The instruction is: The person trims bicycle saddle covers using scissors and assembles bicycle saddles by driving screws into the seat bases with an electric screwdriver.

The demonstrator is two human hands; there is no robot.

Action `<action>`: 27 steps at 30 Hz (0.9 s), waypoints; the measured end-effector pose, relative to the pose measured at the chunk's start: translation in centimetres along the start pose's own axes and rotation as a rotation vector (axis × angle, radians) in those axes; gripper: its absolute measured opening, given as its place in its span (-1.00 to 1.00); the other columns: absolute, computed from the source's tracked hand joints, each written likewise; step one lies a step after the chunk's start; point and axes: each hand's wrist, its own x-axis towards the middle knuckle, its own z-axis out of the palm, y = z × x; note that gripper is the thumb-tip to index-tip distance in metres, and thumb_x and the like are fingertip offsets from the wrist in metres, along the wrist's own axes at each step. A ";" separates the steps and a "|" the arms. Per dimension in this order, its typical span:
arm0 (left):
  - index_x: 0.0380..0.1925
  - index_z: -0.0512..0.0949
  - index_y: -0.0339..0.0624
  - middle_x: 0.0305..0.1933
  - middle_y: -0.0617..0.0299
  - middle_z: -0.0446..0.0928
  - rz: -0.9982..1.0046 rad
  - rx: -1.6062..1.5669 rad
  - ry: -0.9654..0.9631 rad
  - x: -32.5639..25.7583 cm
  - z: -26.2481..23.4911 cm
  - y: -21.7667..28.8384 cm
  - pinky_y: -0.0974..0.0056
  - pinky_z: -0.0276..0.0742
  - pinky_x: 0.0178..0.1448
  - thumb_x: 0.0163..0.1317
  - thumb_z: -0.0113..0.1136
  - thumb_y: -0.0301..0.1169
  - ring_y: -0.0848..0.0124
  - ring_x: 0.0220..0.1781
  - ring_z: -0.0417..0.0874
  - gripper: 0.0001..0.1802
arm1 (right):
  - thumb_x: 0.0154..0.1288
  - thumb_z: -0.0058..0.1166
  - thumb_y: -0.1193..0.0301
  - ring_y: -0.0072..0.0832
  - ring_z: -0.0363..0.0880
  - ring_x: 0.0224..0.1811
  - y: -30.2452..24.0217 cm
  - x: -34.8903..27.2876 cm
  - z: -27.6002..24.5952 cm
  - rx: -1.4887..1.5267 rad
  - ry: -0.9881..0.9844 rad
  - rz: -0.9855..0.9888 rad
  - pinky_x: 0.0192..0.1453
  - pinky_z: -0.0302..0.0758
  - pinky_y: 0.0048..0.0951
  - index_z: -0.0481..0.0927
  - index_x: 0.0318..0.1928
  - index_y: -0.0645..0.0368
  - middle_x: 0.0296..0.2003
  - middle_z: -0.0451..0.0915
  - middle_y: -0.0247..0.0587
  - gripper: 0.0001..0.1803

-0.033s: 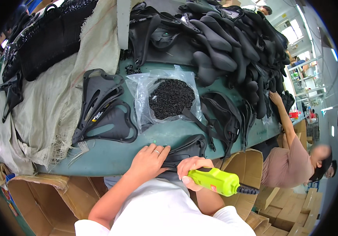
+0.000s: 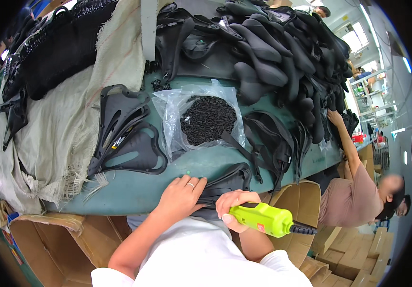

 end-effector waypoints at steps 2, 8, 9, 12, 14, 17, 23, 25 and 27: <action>0.20 0.59 -0.27 -0.05 0.16 0.62 0.015 -0.008 -0.014 0.0 -0.4 0.2 0.13 0.60 0.10 -0.09 0.70 -0.14 0.18 0.04 0.65 -0.15 | 0.19 0.37 0.74 -0.36 0.61 -0.56 -1.1 0.4 0.6 0.080 0.120 0.016 -0.39 0.63 -0.28 0.44 0.11 0.26 -0.49 0.61 -0.16 -0.48; -0.03 0.59 -0.21 -0.18 0.13 0.60 -0.077 0.020 -0.171 -0.6 -0.9 1.6 0.05 0.65 -0.02 -0.18 0.73 -0.11 0.12 -0.09 0.69 -0.26 | 0.13 0.48 0.66 -0.30 0.63 -0.55 -3.9 2.7 -2.1 0.180 -0.080 0.082 -0.43 0.61 -0.29 0.55 0.10 0.37 -0.49 0.64 -0.13 -0.48; -0.08 0.57 -0.19 -0.21 0.13 0.58 -0.106 0.006 -0.178 -0.7 -0.8 1.9 0.02 0.66 -0.05 -0.19 0.74 -0.11 0.10 -0.13 0.70 -0.28 | 0.14 0.48 0.66 -0.29 0.64 -0.56 -4.2 2.8 -2.6 0.311 -0.067 0.098 -0.43 0.62 -0.29 0.54 0.11 0.37 -0.49 0.64 -0.13 -0.47; -0.03 0.57 -0.19 -0.18 0.11 0.61 -0.107 0.031 -0.127 -0.7 -1.0 1.1 -0.01 0.69 -0.11 -0.22 0.75 -0.18 0.05 -0.16 0.72 -0.26 | 0.25 0.46 0.55 -0.26 0.68 -0.53 -5.8 3.3 -4.9 0.495 -0.039 -0.039 -0.43 0.66 -0.22 0.45 0.23 0.28 -0.47 0.65 -0.09 -0.40; -0.02 0.57 -0.18 -0.17 0.12 0.62 -0.149 0.022 -0.093 -1.3 -1.8 0.6 0.04 0.70 -0.13 -0.25 0.76 -0.20 0.08 -0.14 0.73 -0.25 | 0.33 0.41 0.48 -0.27 0.66 -0.55 -6.8 3.5 -7.0 0.342 -0.005 -0.131 -0.45 0.64 -0.24 0.30 0.32 0.17 -0.48 0.61 -0.15 -0.33; 0.01 0.57 -0.16 -0.15 0.12 0.62 -0.214 0.029 0.021 -2.7 -2.3 -0.5 0.08 0.70 -0.15 -0.32 0.78 -0.25 0.09 -0.11 0.74 -0.19 | 0.46 0.30 0.41 -0.34 0.51 -0.58 -7.1 2.4 -6.3 -0.064 0.520 -0.133 -0.43 0.55 -0.26 0.22 0.35 0.11 -0.46 0.53 -0.19 -0.38; -0.01 0.63 -0.19 -0.13 0.07 0.68 -0.322 0.009 0.324 -4.7 -2.9 -1.8 0.04 0.70 -0.20 -0.41 0.73 -0.40 0.00 -0.18 0.74 -0.22 | 0.37 0.26 0.65 -0.43 0.53 -0.48 2.4 -3.1 -9.5 -0.413 0.798 0.083 -0.33 0.60 -0.33 0.29 0.31 0.23 -0.36 0.54 -0.24 -0.41; -0.01 0.63 -0.20 -0.13 0.06 0.68 -0.312 0.028 0.361 -4.7 -3.3 -2.1 0.04 0.69 -0.20 -0.40 0.72 -0.41 0.00 -0.19 0.73 -0.23 | 0.37 0.27 0.65 -0.44 0.54 -0.47 2.6 -2.9 -9.4 -0.416 0.799 0.129 -0.32 0.60 -0.35 0.29 0.32 0.25 -0.36 0.54 -0.24 -0.40; -0.01 0.64 -0.21 -0.14 0.05 0.68 -0.298 0.043 0.399 -4.6 -3.7 -2.4 0.04 0.68 -0.20 -0.39 0.70 -0.42 -0.01 -0.21 0.72 -0.23 | 0.36 0.27 0.64 -0.47 0.54 -0.43 2.7 -3.0 -9.2 -0.426 0.766 0.207 -0.29 0.59 -0.42 0.27 0.35 0.26 -0.34 0.52 -0.26 -0.37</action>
